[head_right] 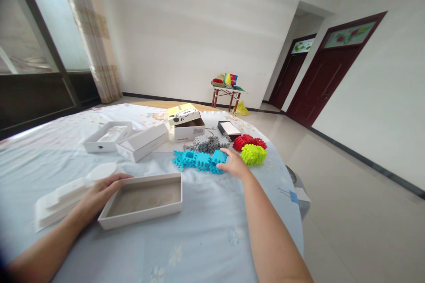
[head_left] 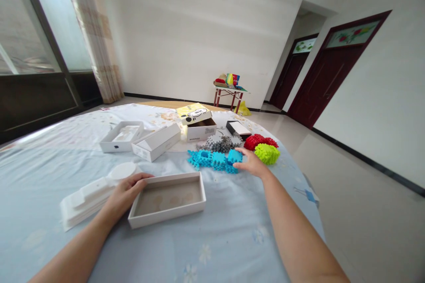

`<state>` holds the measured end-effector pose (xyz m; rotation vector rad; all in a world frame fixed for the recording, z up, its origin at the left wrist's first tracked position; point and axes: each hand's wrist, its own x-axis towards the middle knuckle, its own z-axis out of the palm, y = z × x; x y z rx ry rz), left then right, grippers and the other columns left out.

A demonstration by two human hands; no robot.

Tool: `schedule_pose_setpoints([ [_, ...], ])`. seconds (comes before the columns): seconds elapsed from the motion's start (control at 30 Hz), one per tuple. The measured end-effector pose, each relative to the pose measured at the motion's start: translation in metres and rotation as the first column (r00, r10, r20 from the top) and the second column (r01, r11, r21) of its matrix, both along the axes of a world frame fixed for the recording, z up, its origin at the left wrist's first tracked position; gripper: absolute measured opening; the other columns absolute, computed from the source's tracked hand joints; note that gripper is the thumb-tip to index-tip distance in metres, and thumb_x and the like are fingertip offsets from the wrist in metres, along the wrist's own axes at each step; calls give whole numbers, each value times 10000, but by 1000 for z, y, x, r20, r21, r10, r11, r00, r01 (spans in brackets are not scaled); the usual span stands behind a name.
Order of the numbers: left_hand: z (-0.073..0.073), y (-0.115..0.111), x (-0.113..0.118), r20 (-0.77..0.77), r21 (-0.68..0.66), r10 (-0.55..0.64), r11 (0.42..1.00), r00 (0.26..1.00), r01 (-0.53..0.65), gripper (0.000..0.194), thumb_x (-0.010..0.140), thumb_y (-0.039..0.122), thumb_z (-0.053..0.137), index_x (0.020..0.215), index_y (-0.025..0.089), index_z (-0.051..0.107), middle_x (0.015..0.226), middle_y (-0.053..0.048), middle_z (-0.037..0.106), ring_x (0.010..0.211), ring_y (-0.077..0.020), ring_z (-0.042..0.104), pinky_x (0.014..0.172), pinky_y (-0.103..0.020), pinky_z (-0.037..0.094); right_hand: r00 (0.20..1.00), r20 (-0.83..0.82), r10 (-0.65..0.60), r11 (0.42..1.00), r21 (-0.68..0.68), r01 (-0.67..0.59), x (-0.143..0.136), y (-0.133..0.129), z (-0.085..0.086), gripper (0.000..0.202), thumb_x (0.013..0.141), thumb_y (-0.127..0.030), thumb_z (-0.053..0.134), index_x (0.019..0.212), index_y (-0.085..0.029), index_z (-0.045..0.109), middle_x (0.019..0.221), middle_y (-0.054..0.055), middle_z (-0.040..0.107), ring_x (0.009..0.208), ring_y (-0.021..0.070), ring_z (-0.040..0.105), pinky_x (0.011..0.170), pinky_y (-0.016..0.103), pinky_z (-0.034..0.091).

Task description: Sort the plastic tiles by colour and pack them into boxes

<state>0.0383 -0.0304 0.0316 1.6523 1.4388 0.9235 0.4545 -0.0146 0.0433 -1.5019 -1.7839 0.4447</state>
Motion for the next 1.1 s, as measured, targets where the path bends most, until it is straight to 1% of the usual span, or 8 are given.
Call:
schedule_pose_setpoints([
  [0.13,2,-3,5,-32,49,9,999,999,-8,380,665,466,477,793,182,693,750,-27,699,787,-232,618,729,-295,481,999,-46,-26,998,53,28,-30,-17,27,661,598,-383,723,1208,-207,537,1178,92,570,1058,249,523,924,397,394],
  [0.3,-3,-3,11,-69,121,-16,992,997,24,406,716,450,414,818,170,691,798,-38,703,861,-244,606,808,-316,457,974,18,227,973,33,-228,-102,-45,52,658,630,-429,706,1233,-254,508,1171,77,550,1055,224,513,880,359,425],
  [0.43,-4,-6,13,-6,159,-11,987,1000,12,454,764,447,341,796,153,686,827,-45,708,857,-237,608,816,-317,449,890,126,438,898,-3,-441,-156,-51,50,647,626,-398,722,1219,-240,517,1132,73,568,1058,221,510,917,357,398],
  [0.6,1,-10,10,97,137,17,990,995,-30,458,763,421,316,782,138,675,791,-49,703,826,-224,614,795,-328,456,797,186,574,818,-98,-566,-197,-44,38,661,584,-374,745,1191,-209,542,1083,76,588,995,231,547,879,340,432],
  [0.7,3,-10,7,142,95,49,994,989,-62,447,759,431,341,776,131,672,769,-52,698,804,-221,615,782,-334,461,777,125,617,786,-138,-602,-204,-41,35,713,571,-422,745,1216,-217,521,1109,68,586,959,218,568,833,314,461],
  [0.77,4,-10,5,145,79,39,996,989,-51,451,763,445,350,784,133,675,751,-47,696,776,-216,615,759,-332,466,794,69,605,791,-172,-588,-203,-41,33,757,564,-446,745,1241,-216,496,1132,73,579,911,202,585,767,293,483],
  [0.9,6,-9,4,49,108,-6,994,999,1,489,801,451,308,808,139,684,751,-34,694,764,-210,608,748,-316,460,847,12,532,837,-159,-524,-190,-41,33,618,655,-416,692,1209,-199,523,1097,80,601,869,178,594,721,277,480],
  [1.1,1,-6,2,-196,255,-3,966,981,53,494,830,426,267,883,161,682,949,-43,686,942,-218,581,879,-313,411,914,2,406,911,-85,-405,-158,-40,33,395,745,-329,622,1109,-182,588,1015,71,644,813,154,615,743,288,476],
])
